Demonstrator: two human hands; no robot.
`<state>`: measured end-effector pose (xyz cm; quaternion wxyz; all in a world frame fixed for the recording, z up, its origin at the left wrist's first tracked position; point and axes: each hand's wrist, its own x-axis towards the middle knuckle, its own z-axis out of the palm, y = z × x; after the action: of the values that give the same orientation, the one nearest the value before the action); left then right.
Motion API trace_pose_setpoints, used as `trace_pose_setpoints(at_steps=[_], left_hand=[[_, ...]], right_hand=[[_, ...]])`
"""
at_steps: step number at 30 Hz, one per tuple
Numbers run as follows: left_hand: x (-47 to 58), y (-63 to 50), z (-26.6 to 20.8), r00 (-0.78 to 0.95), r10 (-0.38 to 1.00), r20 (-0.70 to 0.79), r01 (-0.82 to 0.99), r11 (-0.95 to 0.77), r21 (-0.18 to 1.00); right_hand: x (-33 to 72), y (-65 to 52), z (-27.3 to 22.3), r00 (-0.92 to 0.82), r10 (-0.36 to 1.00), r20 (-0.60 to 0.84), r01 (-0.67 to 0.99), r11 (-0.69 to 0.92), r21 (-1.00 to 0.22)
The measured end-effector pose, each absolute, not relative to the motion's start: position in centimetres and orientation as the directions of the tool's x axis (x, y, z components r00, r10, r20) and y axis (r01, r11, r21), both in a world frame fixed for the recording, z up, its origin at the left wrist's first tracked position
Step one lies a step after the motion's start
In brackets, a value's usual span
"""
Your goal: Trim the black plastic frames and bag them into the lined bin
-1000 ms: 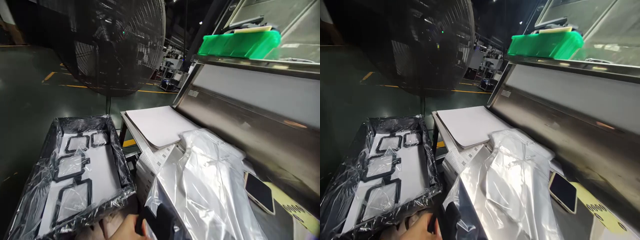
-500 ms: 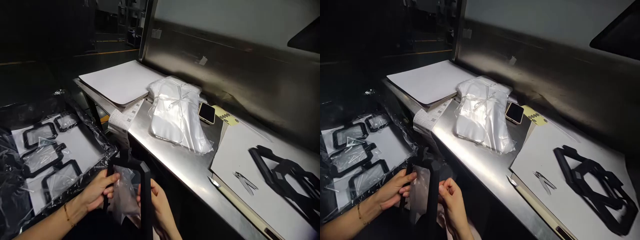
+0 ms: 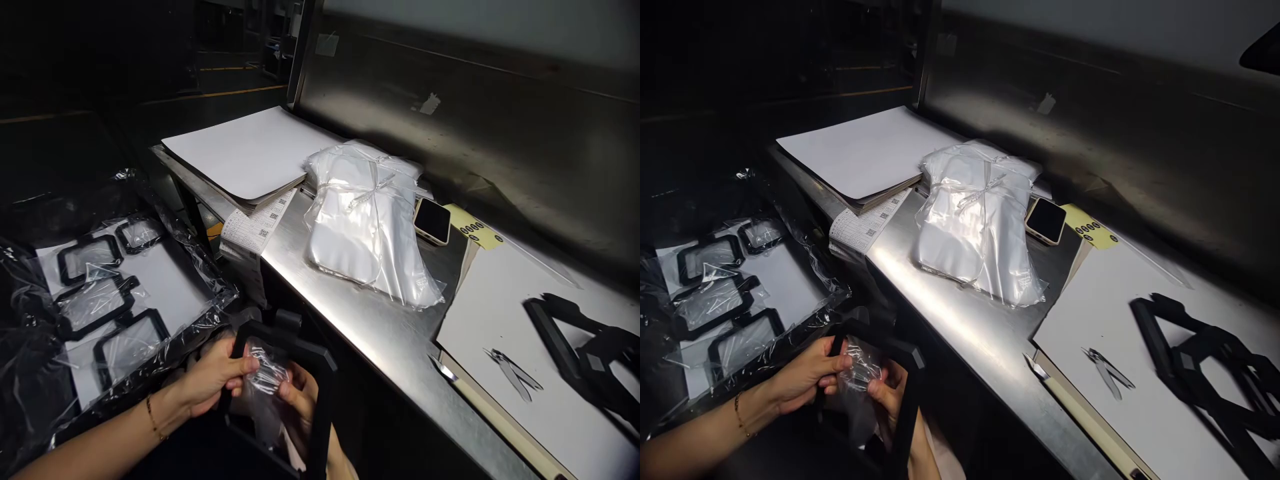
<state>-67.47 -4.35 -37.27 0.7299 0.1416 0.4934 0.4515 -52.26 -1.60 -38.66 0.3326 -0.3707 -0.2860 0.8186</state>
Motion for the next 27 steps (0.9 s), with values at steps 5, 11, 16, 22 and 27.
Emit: trace_pose_setpoints(at_steps=[5,11,16,22,27], left_hand=[[-69.8,-4.1,-38.6,0.021,0.798,-0.603,-0.508,0.528,0.680],[-72.6,-4.1,-39.2,0.033,0.817,-0.576,-0.352,0.549,0.758],[-73.7,-4.2,-38.2,0.224,0.801,-0.556,-0.203,0.596,0.777],[-70.2,-1.7,-38.7,0.440,0.700,-0.562,0.012,0.621,0.784],[-67.6,-0.8,-40.0,0.388,0.730,-0.563,0.073,0.584,0.808]], right_hand=[[-49.3,-0.2,-39.9,-0.401,0.732,-0.550,-0.478,-0.680,-0.556],[-47.7,0.2,-39.9,-0.303,0.734,-0.608,-0.464,-0.671,-0.579],[-47.6,1.2,-39.4,-0.262,0.802,-0.537,-0.297,-0.596,-0.746],[-49.1,2.4,-38.0,-0.455,0.804,-0.383,-0.035,-0.446,-0.894],[-47.9,2.0,-36.3,-0.606,0.751,-0.263,0.229,-0.152,-0.961]])
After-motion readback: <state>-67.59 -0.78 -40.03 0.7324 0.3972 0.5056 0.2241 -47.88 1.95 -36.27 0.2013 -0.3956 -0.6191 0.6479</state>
